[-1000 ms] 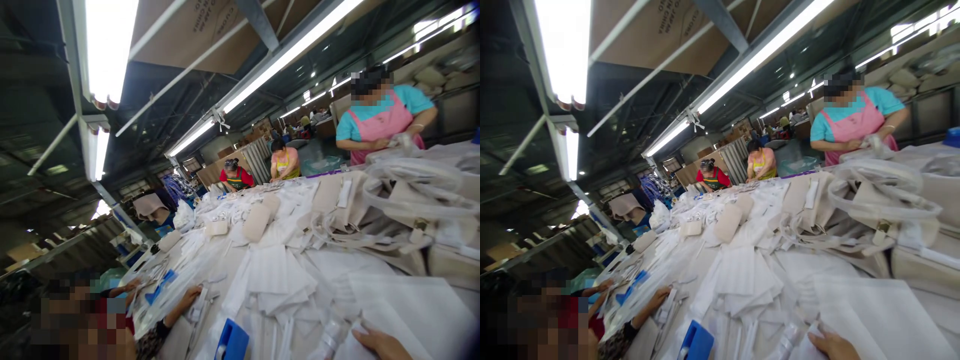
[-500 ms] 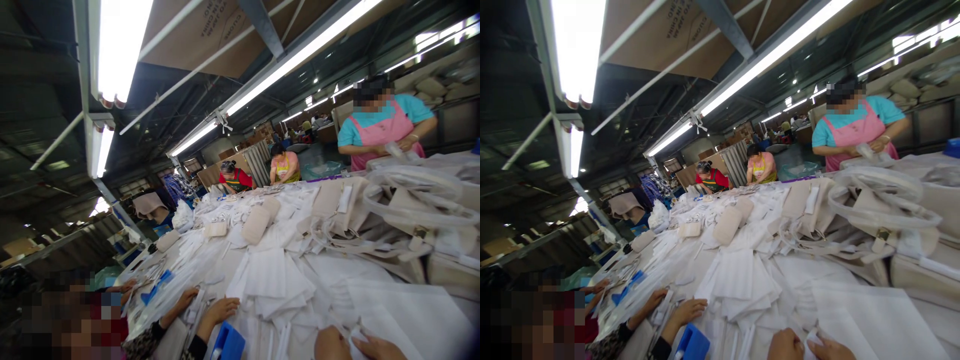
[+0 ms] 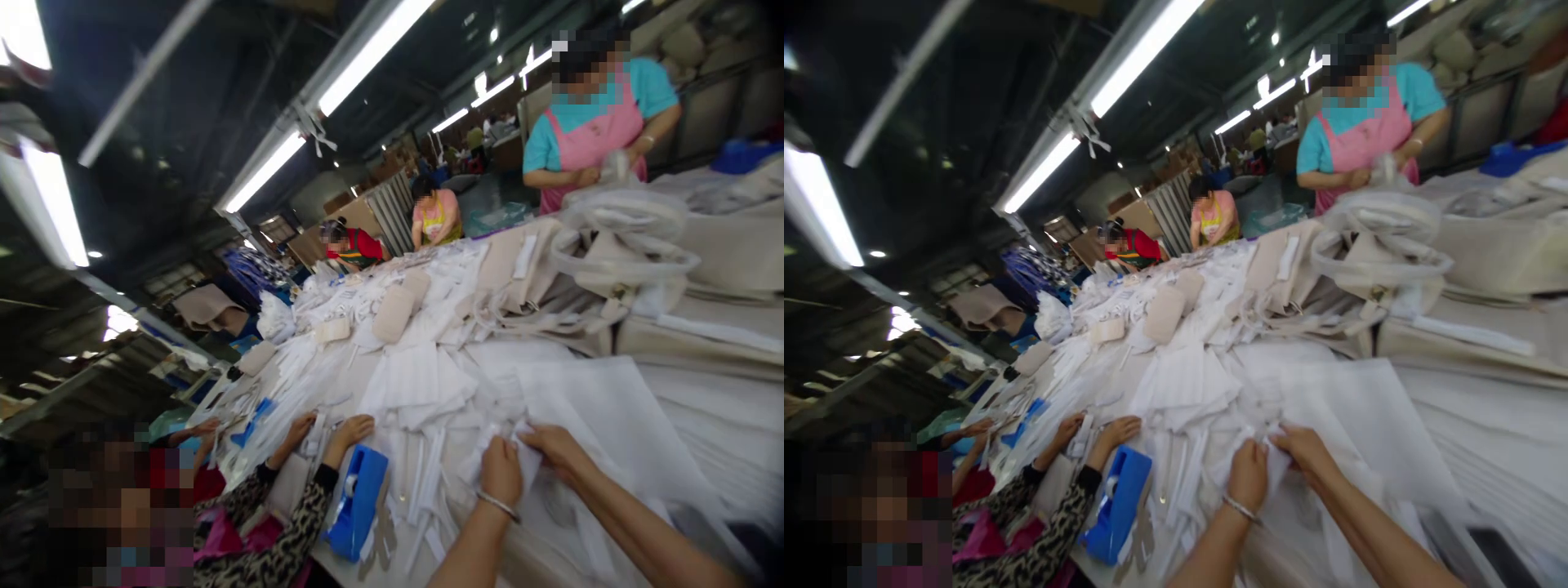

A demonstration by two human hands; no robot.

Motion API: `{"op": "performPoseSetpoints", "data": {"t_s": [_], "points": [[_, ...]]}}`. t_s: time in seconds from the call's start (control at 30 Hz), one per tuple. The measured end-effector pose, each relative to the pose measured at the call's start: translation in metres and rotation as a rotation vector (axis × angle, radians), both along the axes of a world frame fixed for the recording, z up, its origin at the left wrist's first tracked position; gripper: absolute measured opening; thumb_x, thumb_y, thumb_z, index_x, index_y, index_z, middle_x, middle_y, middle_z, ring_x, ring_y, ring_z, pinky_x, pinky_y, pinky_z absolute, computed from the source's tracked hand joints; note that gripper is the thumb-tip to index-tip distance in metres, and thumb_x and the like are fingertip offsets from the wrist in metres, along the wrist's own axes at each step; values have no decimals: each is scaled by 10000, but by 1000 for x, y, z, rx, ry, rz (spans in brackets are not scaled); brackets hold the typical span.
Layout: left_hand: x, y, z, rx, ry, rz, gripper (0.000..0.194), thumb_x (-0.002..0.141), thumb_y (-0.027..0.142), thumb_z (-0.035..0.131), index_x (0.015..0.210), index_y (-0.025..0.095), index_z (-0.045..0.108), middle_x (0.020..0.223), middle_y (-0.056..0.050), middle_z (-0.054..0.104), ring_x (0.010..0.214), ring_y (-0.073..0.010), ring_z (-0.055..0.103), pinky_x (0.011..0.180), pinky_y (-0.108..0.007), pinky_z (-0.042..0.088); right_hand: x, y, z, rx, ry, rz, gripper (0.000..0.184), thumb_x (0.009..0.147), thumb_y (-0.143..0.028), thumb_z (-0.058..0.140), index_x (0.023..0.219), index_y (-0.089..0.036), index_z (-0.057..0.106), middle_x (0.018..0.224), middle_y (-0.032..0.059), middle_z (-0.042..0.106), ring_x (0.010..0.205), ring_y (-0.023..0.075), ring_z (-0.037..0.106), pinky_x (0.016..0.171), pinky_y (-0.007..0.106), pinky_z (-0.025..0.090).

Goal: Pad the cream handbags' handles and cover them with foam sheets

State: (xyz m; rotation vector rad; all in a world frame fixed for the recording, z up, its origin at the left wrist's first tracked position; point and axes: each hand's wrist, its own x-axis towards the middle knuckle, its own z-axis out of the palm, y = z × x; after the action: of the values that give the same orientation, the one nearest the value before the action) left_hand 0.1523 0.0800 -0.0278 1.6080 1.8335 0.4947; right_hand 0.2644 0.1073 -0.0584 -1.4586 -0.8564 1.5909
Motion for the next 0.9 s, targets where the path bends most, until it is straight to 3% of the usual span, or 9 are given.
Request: {"op": "performPoseSetpoints", "data": {"t_s": [0.1, 0.27, 0.37, 0.47, 0.53, 0.6, 0.7, 0.8, 0.9], "points": [[1, 3, 1, 84, -3, -58, 243, 808, 290, 307, 760, 157, 506, 778, -82, 573, 722, -168, 484, 657, -287, 343, 3, 2, 9, -77, 183, -30, 155, 496, -266, 593, 611, -165, 565, 465, -26, 556, 418, 114, 489, 420, 216, 403], [-3, 10, -8, 84, -30, -113, 223, 788, 335, 373, 687, 166, 477, 664, -34, 539, 637, -146, 466, 585, -260, 330, 4, 5, 5, -58, 135, -21, 156, 563, -305, 581, 556, -158, 528, 402, -53, 486, 378, 96, 440, 394, 205, 370], [-4, 12, -8, 49, -5, -84, 222, 777, 327, 396, 648, 163, 470, 630, -24, 527, 613, -137, 462, 558, -248, 319, 8, -1, 9, 39, -95, -10, 182, 642, -327, 526, 576, -158, 540, 451, -27, 505, 436, 120, 481, 430, 224, 393], [-4, 12, -6, 53, 54, -76, 217, 778, 326, 397, 666, 160, 482, 634, -32, 539, 611, -140, 473, 555, -247, 314, 12, -18, 23, 225, -528, -161, 175, 698, -301, 481, 703, -162, 587, 661, 38, 596, 659, 160, 550, 613, 260, 432], [-3, 9, -2, 76, 98, -100, 215, 788, 324, 381, 704, 160, 493, 656, -41, 556, 624, -145, 487, 566, -250, 317, 11, -32, 34, 324, -663, -257, 189, 713, -279, 471, 818, -179, 593, 834, 59, 610, 807, 172, 544, 727, 277, 414], [-2, 5, 1, 97, 154, -135, 222, 802, 323, 356, 742, 163, 498, 685, -49, 573, 641, -150, 505, 574, -252, 318, 5, -41, 40, 268, -524, -222, 187, 719, -275, 460, 807, -180, 595, 831, 58, 614, 789, 169, 556, 699, 277, 433], [1, -4, 6, 124, 265, -178, 237, 820, 320, 317, 789, 170, 498, 712, -55, 591, 653, -156, 526, 558, -252, 305, -10, -43, 39, -33, -103, -158, 143, 690, -239, 479, 636, -154, 580, 640, 40, 604, 618, 148, 570, 525, 238, 452], [2, -11, 9, 155, 349, -212, 247, 827, 316, 301, 803, 176, 504, 719, -57, 602, 660, -163, 538, 541, -255, 289, -20, -33, 32, -268, 215, -302, 85, 641, -174, 527, 563, -144, 540, 519, 7, 566, 499, 114, 542, 458, 211, 436], [0, -16, 10, 155, 362, -226, 243, 819, 305, 318, 778, 179, 522, 711, -57, 608, 656, -164, 544, 535, -256, 285, -23, -24, 26, -354, 329, -378, 45, 637, -148, 547, 596, -145, 528, 450, -21, 532, 417, 91, 506, 431, 209, 431]]}}
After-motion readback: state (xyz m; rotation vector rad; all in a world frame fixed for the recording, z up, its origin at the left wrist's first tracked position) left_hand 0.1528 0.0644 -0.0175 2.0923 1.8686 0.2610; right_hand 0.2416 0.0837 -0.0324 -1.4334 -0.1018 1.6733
